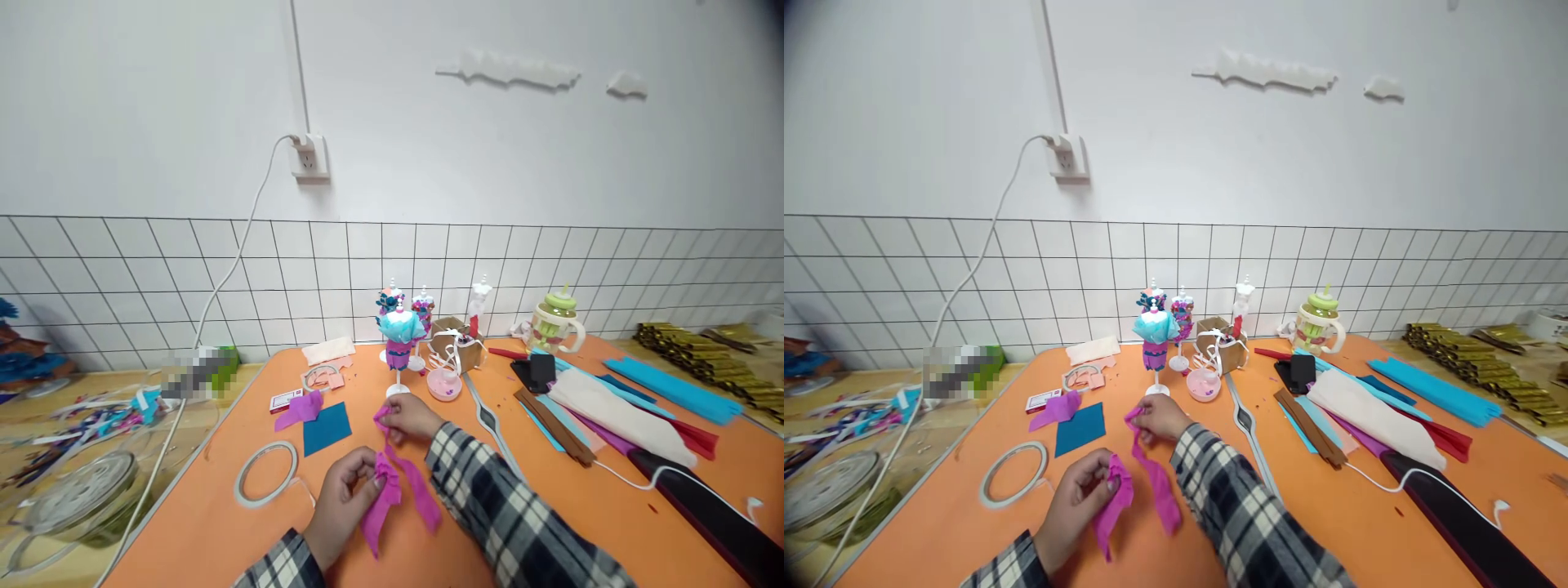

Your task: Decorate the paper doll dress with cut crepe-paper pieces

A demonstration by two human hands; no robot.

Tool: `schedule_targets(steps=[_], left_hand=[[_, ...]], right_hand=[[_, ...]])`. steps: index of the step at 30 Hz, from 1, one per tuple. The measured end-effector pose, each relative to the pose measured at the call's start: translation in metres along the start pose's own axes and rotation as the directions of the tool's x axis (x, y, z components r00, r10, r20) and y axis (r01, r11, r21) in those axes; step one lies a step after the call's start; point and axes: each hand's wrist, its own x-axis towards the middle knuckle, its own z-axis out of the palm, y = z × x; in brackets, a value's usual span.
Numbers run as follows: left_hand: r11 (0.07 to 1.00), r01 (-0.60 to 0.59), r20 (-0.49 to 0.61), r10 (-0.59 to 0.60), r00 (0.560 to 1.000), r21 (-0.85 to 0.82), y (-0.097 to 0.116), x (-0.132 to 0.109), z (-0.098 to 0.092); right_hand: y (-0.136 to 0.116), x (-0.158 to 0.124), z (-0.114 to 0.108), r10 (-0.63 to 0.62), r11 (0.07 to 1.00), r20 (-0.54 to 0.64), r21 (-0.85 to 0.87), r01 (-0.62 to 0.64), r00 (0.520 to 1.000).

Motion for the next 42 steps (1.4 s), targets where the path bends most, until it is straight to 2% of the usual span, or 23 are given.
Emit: schedule_targets(steps=[3,6,8,11,14,18,20,22,25,27,30,33,36,39,42], left_hand=[[0.998,0.061,-0.089,-0.064,0.994,-0.031,-0.009,0.011,-0.005],[0.995,0.095,-0.128,-0.093,0.987,0.008,-0.017,0.02,-0.006],[0.992,0.115,-0.134,-0.109,0.985,0.041,-0.022,0.022,-0.004],[0.986,0.137,-0.118,-0.125,0.985,0.093,-0.028,0.023,-0.002],[0.977,0.15,-0.098,-0.136,0.986,0.153,-0.032,0.023,-0.002],[0.963,0.134,-0.096,-0.114,0.989,0.233,-0.025,0.023,-0.002],[0.955,0.071,-0.084,-0.049,0.995,0.289,-0.021,0.023,-0.002],[0.908,-0.017,-0.02,0.028,0.999,0.418,-0.019,0.024,-0.003],[0.796,-0.085,0.076,0.05,0.996,0.599,-0.027,0.036,-0.009],[0.772,-0.079,0.055,0.057,0.997,0.63,-0.036,0.051,-0.018],[0.738,-0.058,-0.034,0.109,0.993,0.672,-0.044,0.071,-0.034],[0.721,-0.06,-0.093,0.171,0.981,0.691,-0.04,0.075,-0.042],[0.723,-0.052,-0.123,0.188,0.974,0.688,-0.032,0.062,-0.035],[0.757,-0.02,-0.141,0.147,0.979,0.653,-0.03,0.051,-0.023],[0.799,0.035,-0.213,0.118,0.97,0.601,-0.033,0.057,-0.023]], right_hand=[[-0.002,0.038,0.026,-0.092,0.99,-0.197,0.086,0.11,0.976],[0.005,0.049,0.033,-0.196,0.968,-0.311,0.094,0.235,0.93],[0.012,0.043,0.029,-0.257,0.954,-0.376,0.047,0.295,0.89],[0.022,0.023,0.016,-0.321,0.944,-0.45,-0.079,0.321,0.833],[0.028,-0.005,0.003,-0.384,0.922,-0.445,-0.23,0.311,0.809],[0.038,-0.045,-0.011,-0.434,0.871,-0.373,-0.405,0.277,0.82],[0.045,-0.064,-0.019,-0.433,0.852,-0.363,-0.464,0.243,0.825],[0.052,-0.08,-0.028,-0.409,0.834,-0.359,-0.52,0.184,0.839],[0.061,-0.095,-0.039,-0.32,0.773,-0.293,-0.631,0.069,0.901],[0.063,-0.099,-0.044,-0.272,0.74,-0.243,-0.672,0.041,0.931],[0.063,-0.1,-0.048,-0.26,0.739,-0.213,-0.672,0.052,0.942],[0.061,-0.1,-0.051,-0.254,0.744,-0.197,-0.666,0.061,0.947],[0.061,-0.101,-0.054,-0.252,0.753,-0.19,-0.655,0.069,0.949],[0.061,-0.101,-0.055,-0.256,0.76,-0.181,-0.645,0.082,0.95],[0.061,-0.101,-0.055,-0.268,0.76,-0.167,-0.641,0.102,0.949]])
